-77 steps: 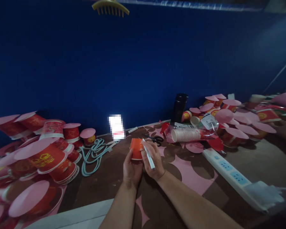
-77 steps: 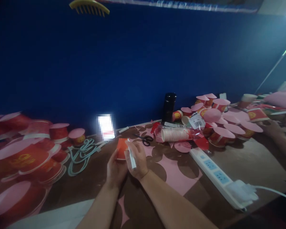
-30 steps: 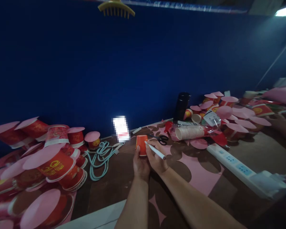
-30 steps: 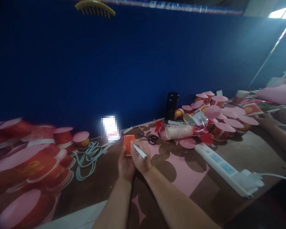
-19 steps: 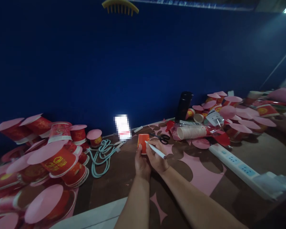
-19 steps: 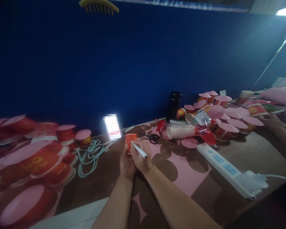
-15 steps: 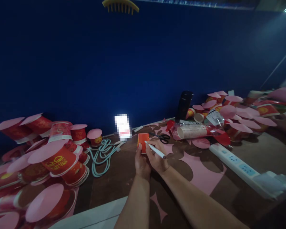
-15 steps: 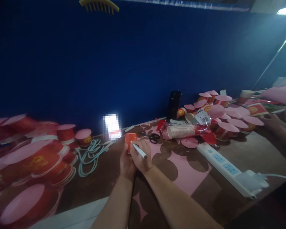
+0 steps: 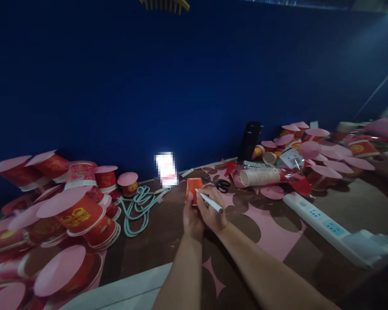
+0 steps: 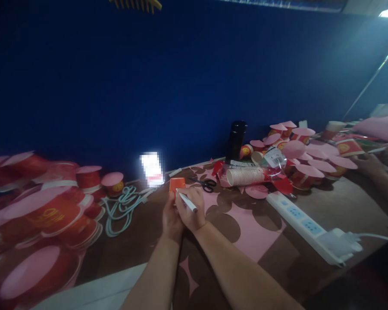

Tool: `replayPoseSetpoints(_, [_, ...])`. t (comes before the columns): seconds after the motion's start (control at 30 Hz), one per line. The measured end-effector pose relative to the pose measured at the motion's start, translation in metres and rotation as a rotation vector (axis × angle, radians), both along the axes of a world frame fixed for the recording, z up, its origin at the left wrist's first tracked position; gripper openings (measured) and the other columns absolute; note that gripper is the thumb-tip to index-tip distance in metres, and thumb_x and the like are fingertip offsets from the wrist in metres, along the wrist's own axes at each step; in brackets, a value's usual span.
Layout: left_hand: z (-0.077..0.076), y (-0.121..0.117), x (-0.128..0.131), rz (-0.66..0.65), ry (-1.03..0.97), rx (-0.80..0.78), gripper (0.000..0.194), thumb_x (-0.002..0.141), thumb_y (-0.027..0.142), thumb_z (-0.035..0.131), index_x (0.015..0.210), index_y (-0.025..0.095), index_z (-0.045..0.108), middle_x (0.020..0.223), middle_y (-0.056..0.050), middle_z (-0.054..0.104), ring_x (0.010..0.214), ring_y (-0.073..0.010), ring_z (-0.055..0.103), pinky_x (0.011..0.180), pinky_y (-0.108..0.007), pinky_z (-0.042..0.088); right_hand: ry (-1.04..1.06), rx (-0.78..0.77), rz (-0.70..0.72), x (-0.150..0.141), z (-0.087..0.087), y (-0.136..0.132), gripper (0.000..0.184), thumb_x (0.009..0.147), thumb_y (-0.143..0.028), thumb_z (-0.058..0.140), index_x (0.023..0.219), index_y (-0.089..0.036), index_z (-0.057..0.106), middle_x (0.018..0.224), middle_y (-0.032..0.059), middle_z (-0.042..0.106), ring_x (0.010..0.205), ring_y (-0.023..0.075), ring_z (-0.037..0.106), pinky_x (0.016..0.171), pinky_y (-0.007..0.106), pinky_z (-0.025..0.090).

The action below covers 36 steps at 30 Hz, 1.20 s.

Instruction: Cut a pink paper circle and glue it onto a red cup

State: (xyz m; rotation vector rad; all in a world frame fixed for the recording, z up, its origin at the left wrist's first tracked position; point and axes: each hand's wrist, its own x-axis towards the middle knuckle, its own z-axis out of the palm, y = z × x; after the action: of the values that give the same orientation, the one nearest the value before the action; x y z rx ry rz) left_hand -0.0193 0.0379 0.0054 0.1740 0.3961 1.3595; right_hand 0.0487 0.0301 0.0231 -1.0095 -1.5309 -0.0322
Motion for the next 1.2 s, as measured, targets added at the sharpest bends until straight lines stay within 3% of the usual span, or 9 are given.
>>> replayPoseSetpoints(0.3, [0.0085, -0.0023, -0.0017, 0.024, -0.031, -0.047, 0.026, 0.082, 0.032, 0.057, 0.092, 0.010, 0.066, 0.086, -0.009, 0.069, 0.079, -0.0175, 0.065, 0.090, -0.033, 0.047, -0.029, -0.001, -0.011, 0.0008, -0.0014, 0.0002, 0.010, 0.084, -0.019, 0.056, 0.093, -0.020, 0.059, 0.084, 0.0045, 0.064, 0.084, 0.0185, 0.058, 0.078, 0.036, 0.046])
replayPoseSetpoints(1.0, [0.0031, -0.0027, -0.0004, 0.053, 0.019, -0.001, 0.032, 0.077, 0.032, 0.063, 0.097, 0.008, 0.067, 0.088, -0.010, 0.070, 0.084, -0.0187, 0.066, 0.090, -0.032, 0.047, -0.029, 0.030, -0.020, 0.0033, 0.0038, -0.0009, 0.012, 0.084, -0.018, 0.056, 0.095, -0.020, 0.058, 0.087, 0.0040, 0.065, 0.085, 0.0172, 0.060, 0.078, 0.035, 0.044])
replayPoseSetpoints(1.2, [0.0051, -0.0035, 0.0008, 0.055, 0.020, 0.006, 0.027, 0.074, 0.031, 0.066, 0.092, 0.009, 0.067, 0.083, -0.008, 0.070, 0.077, -0.0166, 0.066, 0.085, -0.030, 0.048, -0.028, 0.032, -0.022, 0.0024, 0.0041, -0.0023, 0.012, 0.083, -0.017, 0.058, 0.094, -0.020, 0.059, 0.086, 0.0037, 0.065, 0.083, 0.0173, 0.060, 0.078, 0.035, 0.044])
